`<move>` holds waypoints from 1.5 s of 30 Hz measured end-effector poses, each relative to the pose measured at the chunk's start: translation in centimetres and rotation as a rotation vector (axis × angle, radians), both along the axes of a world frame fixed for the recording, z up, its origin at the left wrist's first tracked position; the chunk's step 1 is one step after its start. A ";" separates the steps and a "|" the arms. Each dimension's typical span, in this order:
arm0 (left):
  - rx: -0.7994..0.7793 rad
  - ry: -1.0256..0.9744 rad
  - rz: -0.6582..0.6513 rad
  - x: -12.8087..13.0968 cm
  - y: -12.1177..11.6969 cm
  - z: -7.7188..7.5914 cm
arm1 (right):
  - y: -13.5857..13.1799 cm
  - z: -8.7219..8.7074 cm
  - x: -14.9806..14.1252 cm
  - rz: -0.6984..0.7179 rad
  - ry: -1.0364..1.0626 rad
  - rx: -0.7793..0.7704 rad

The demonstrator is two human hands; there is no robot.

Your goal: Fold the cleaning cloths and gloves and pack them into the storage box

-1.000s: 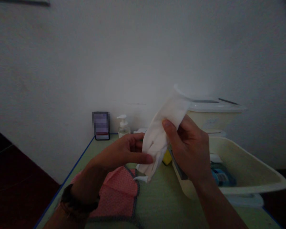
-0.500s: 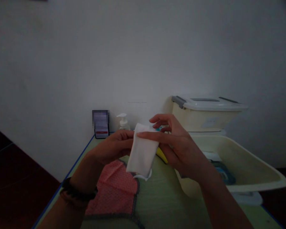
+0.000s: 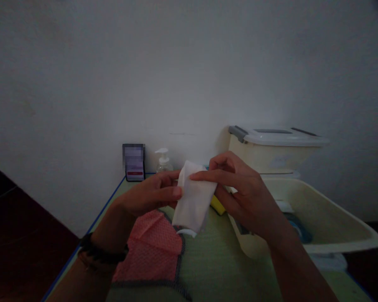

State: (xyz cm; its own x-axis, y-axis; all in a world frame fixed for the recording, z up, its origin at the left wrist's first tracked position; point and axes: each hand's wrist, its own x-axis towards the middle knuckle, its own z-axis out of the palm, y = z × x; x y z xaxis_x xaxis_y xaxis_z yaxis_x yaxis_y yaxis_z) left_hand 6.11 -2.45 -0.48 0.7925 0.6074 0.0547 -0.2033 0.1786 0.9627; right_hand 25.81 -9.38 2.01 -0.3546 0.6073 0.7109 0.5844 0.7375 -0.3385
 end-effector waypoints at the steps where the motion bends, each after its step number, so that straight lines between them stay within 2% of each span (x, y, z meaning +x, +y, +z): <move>1: 0.028 0.014 -0.024 0.0 0.0 0.1 | 0.0 0.0 0.0 -0.001 0.004 0.002; 4: 0.078 0.052 -0.075 0.2 -0.1 0.2 | 0.0 0.0 0.0 0.008 0.017 0.009; 8: 0.065 0.077 -0.112 0.8 -0.2 0.2 | 0.1 -0.2 0.0 -0.004 0.033 0.021; 15: 0.128 0.168 0.007 1.2 -0.2 -0.1 | 0.1 -0.3 -0.1 -0.046 0.053 0.023; 20: 0.177 0.166 0.044 0.9 -0.1 -0.1 | 0.1 -0.2 -0.1 -0.073 0.043 -0.059; 26: 0.148 0.089 -0.050 1.2 -0.3 -0.1 | 0.1 0.1 -0.2 -0.135 0.129 -0.191; 31: 0.190 -0.115 0.191 1.8 -0.3 0.1 | -0.1 0.3 -0.4 -0.182 0.180 -0.168; 36: 0.311 -0.097 0.351 1.8 0.0 0.3 | -0.1 0.4 -0.3 -0.186 0.200 -0.165; 40: 0.325 -0.180 0.380 1.7 0.1 0.3 | 0.0 0.5 -0.3 -0.181 0.223 -0.197; 45: 0.394 -0.068 0.538 1.8 -0.3 0.9 | 0.0 0.2 -0.3 -0.200 0.362 -0.302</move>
State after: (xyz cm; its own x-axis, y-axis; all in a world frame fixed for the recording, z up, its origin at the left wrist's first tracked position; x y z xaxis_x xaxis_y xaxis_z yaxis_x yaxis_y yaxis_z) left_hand 7.95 -2.71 0.42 0.3719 0.8411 0.3928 -0.2286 -0.3271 0.9169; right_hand 25.49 -9.35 2.25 0.0262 0.8352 0.5494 0.5096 0.4617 -0.7261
